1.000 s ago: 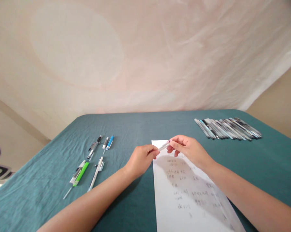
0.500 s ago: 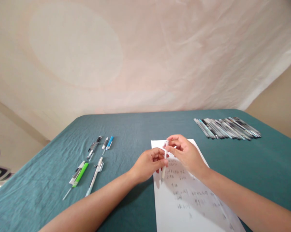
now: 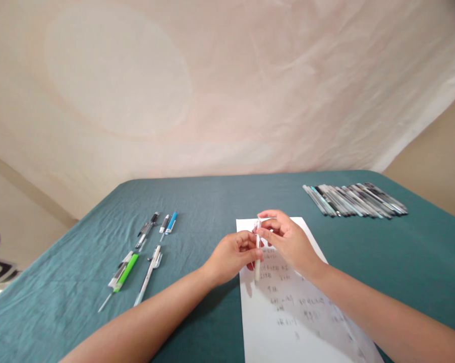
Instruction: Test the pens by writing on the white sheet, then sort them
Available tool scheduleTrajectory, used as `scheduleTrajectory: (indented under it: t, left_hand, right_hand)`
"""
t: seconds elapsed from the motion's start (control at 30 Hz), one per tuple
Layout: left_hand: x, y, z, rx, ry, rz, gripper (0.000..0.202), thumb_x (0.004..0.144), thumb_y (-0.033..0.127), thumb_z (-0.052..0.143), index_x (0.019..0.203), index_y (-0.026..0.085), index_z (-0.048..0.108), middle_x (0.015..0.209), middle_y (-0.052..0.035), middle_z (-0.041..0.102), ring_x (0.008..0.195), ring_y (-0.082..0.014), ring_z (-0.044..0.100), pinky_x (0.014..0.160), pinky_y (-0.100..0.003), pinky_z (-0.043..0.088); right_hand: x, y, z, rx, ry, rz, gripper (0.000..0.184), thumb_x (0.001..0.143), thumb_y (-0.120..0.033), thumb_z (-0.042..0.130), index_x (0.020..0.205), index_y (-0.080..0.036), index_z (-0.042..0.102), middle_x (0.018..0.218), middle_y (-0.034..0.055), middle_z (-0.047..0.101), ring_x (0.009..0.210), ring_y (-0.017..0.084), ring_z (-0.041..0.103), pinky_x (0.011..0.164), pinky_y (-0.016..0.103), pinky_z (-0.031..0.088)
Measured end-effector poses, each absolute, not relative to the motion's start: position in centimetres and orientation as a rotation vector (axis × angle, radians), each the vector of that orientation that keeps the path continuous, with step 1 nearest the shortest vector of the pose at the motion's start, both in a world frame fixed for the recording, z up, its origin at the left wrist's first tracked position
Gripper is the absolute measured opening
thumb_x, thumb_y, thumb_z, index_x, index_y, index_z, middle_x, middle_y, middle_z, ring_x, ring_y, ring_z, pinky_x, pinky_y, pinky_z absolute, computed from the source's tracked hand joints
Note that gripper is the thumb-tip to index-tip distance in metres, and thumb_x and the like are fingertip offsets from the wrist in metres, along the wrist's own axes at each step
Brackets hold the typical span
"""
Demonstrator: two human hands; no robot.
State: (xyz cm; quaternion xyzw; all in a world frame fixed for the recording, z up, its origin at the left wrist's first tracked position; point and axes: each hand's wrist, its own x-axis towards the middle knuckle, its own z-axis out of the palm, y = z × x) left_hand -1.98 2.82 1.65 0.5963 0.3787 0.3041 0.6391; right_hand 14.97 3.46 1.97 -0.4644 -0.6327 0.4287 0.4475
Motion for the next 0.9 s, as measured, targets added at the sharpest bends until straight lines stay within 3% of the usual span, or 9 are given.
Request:
scheduleTrajectory:
  t: [0.47, 0.9]
  left_hand:
    - [-2.18, 3.09, 1.31, 1.367, 0.861, 0.694, 0.029, 0.075, 0.037, 0.065, 0.09, 0.013, 0.057, 0.074, -0.0028, 0.063, 0.055, -0.0088, 0.053, 0.054, -0.022, 0.044]
    - [-2.09, 3.05, 1.28, 1.349, 0.86, 0.707, 0.024, 0.074, 0.032, 0.067, 0.086, 0.013, 0.058, 0.07, -0.002, 0.063, 0.054, -0.0081, 0.052, 0.053, -0.022, 0.044]
  right_hand:
    - [15.3, 3.61, 1.77, -1.114, -1.589, 1.127, 0.037, 0.08, -0.033, 0.06, 0.114, -0.025, 0.048, 0.083, -0.0003, 0.067, 0.07, 0.014, 0.062, 0.067, 0.028, 0.045]
    - [15.27, 3.74, 2.07, -1.128, -1.579, 1.16, 0.026, 0.079, -0.031, 0.062, 0.102, -0.023, 0.053, 0.081, -0.001, 0.066, 0.067, 0.012, 0.058, 0.062, 0.025, 0.043]
